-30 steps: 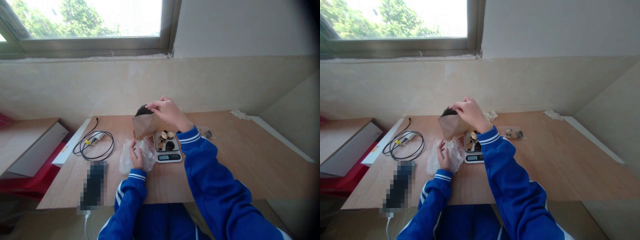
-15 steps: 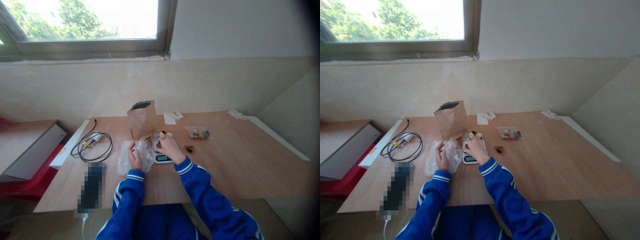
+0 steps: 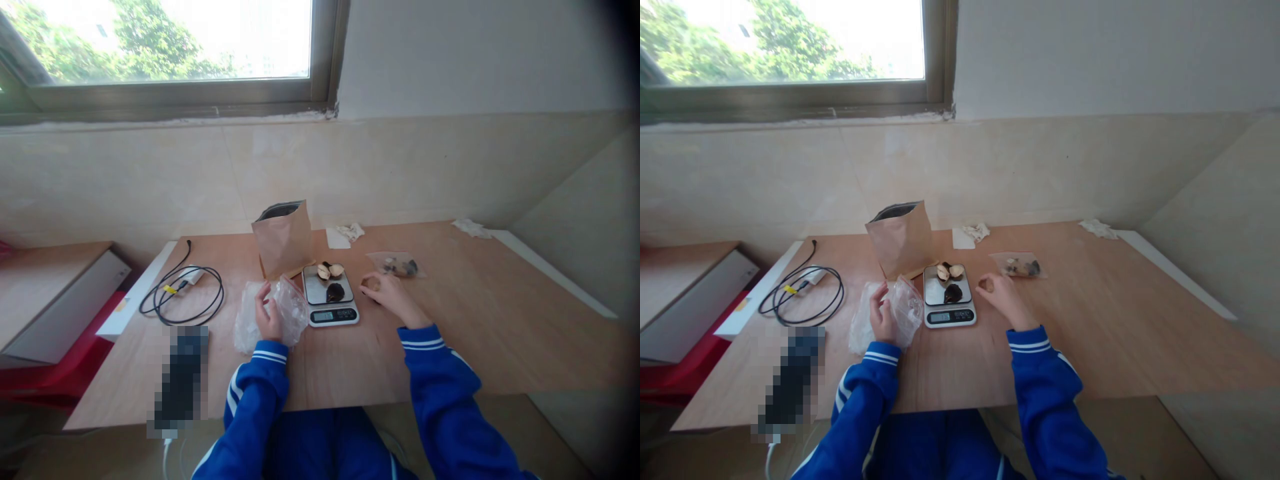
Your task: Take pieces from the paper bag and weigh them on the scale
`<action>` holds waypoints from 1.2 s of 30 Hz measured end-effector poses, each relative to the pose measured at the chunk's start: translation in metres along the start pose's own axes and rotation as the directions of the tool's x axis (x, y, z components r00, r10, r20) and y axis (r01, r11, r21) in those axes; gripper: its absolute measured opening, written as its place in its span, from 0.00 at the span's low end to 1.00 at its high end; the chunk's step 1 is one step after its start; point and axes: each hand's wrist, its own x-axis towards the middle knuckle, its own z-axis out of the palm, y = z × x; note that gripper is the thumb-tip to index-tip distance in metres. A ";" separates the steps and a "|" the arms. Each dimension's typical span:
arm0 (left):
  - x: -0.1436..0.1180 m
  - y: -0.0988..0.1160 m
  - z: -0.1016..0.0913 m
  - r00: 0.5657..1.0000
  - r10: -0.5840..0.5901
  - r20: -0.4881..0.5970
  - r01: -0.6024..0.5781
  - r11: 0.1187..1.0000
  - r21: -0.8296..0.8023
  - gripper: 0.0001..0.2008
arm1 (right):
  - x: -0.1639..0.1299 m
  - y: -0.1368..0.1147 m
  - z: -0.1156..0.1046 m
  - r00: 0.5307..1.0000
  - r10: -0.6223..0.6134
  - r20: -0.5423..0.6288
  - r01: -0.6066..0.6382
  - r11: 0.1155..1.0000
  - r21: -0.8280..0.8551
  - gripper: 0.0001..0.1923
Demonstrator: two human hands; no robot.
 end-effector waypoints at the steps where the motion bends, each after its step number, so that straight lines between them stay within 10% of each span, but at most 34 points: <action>1: 0.000 0.000 0.000 1.000 0.002 0.001 -0.002 1.000 -0.001 0.17 | -0.003 0.010 0.002 0.999 0.038 -0.009 -0.038 0.999 0.001 0.13; 6: 0.000 0.001 0.000 1.000 0.012 0.001 -0.012 1.000 -0.010 0.15 | -0.005 0.012 0.019 0.988 0.078 -0.130 -0.053 0.981 0.186 0.20; 13: -0.001 0.000 0.000 1.000 0.022 -0.002 -0.022 1.000 0.004 0.15 | 0.019 -0.049 0.042 0.978 -0.191 -0.079 0.207 0.915 0.345 0.22; 20: -0.001 -0.002 0.000 1.000 0.008 0.008 -0.008 1.000 0.009 0.15 | 0.024 -0.071 0.058 0.913 -0.407 -0.042 0.409 0.905 0.119 0.18; 36: -0.001 -0.003 -0.001 0.999 0.030 0.016 -0.030 0.999 -0.017 0.16 | 0.008 -0.061 0.074 0.889 -0.451 -0.086 0.449 0.893 -0.033 0.16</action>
